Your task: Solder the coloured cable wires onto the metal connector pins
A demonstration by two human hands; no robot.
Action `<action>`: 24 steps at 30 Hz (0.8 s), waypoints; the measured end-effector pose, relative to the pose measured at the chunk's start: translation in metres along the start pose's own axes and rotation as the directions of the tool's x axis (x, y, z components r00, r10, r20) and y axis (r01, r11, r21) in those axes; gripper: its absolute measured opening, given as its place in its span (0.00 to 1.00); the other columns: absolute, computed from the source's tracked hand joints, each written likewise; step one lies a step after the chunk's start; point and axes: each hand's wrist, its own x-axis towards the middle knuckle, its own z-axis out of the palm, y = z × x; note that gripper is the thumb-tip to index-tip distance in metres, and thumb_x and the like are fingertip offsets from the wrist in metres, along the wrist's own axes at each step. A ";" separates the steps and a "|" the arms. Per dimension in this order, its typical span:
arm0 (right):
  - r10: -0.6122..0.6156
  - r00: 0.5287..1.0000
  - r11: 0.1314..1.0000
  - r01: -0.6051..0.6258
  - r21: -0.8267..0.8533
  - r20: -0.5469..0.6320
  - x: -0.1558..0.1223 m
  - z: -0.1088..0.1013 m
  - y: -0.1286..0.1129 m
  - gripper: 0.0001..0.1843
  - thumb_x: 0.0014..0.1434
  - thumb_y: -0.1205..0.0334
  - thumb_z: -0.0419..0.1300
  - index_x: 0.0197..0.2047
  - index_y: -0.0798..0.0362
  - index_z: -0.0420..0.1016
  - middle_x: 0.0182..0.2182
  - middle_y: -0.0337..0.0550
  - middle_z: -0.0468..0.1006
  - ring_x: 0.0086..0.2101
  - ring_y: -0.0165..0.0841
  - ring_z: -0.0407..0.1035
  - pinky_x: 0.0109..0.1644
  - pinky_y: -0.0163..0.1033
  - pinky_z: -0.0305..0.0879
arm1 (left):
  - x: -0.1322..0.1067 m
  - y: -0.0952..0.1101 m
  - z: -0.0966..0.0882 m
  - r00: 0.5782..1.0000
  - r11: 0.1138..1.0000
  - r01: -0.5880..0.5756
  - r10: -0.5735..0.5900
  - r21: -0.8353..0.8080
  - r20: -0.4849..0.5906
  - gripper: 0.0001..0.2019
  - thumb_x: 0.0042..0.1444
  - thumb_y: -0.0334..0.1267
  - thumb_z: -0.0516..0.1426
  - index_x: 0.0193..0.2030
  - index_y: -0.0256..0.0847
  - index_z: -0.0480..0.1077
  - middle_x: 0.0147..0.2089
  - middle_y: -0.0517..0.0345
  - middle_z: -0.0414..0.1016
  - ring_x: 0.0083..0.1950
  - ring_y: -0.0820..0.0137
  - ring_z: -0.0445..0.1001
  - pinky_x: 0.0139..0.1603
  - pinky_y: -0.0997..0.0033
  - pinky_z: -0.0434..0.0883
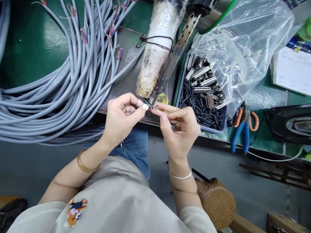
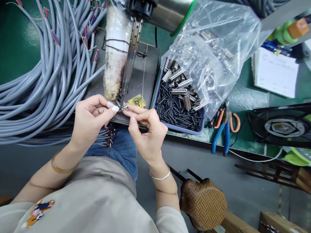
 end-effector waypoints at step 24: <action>-0.057 0.998 0.990 0.060 -0.125 0.025 0.010 -0.002 -0.006 0.04 0.63 0.66 0.65 0.36 0.50 0.75 0.43 0.41 0.86 0.39 0.33 0.83 0.43 0.39 0.83 | -0.003 0.004 0.000 1.000 0.997 -0.018 0.018 0.071 -0.007 0.09 0.47 0.31 0.67 0.24 0.37 0.70 0.22 0.65 0.67 0.20 0.83 0.59 0.19 0.80 0.55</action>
